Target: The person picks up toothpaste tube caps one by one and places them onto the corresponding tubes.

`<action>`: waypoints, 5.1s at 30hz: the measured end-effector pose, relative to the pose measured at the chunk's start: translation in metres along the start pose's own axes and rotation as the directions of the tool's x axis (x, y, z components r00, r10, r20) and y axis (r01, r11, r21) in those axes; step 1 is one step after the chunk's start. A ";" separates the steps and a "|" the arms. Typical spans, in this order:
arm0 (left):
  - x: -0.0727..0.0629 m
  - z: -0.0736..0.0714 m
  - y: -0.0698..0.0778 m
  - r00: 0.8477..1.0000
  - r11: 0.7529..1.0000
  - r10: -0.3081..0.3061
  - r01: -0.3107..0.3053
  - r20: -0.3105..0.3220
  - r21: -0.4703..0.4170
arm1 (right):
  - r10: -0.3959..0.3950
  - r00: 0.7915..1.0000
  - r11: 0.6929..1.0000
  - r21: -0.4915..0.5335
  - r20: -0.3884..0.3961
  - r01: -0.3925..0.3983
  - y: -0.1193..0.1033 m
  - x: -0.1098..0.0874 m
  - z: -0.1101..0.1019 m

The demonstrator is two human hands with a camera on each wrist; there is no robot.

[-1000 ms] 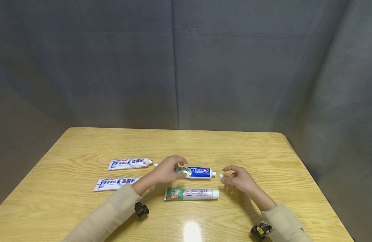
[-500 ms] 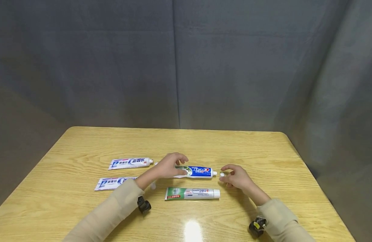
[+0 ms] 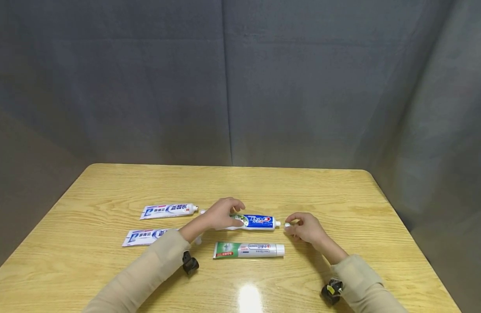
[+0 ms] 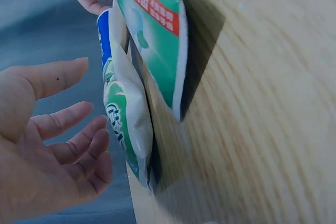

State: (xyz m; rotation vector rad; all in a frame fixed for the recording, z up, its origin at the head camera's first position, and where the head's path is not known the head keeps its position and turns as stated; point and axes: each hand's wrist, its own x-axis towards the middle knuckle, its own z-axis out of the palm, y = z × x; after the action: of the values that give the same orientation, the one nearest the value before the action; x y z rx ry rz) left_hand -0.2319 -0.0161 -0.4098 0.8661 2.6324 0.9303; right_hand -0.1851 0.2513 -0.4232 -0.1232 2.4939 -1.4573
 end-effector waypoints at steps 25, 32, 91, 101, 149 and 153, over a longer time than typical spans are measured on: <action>0.011 0.012 -0.003 0.994 0.972 -0.087 0.069 0.071 0.224 | 0.002 1.000 1.000 -0.014 -0.020 -0.002 0.001 0.000 0.000; 0.011 0.013 -0.002 0.995 0.966 -0.078 0.060 0.063 0.253 | 0.031 0.999 0.999 0.017 -0.026 -0.031 0.002 -0.001 -0.004; 0.004 0.010 0.010 0.988 0.981 0.148 -0.141 -0.039 0.136 | 0.083 0.995 0.974 0.216 -0.054 -0.070 -0.008 -0.006 -0.007; 0.002 0.010 0.011 0.986 0.981 0.158 -0.150 -0.059 0.120 | 0.058 0.996 0.980 0.197 -0.068 -0.043 -0.011 -0.007 -0.004; -0.001 0.008 0.011 0.976 0.981 0.191 -0.186 -0.104 0.052 | 0.094 0.994 0.979 0.186 -0.061 -0.081 -0.013 -0.001 -0.001; -0.001 0.008 0.012 0.976 0.981 0.192 -0.189 -0.104 0.041 | 0.107 0.992 0.981 0.171 -0.064 -0.095 -0.014 -0.003 -0.002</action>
State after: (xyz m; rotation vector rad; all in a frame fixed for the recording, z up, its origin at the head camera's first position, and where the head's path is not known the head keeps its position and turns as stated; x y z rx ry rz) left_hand -0.2223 -0.0056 -0.4087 1.1234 2.6967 1.0101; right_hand -0.1838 0.2466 -0.4096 0.0880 2.3812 -1.6469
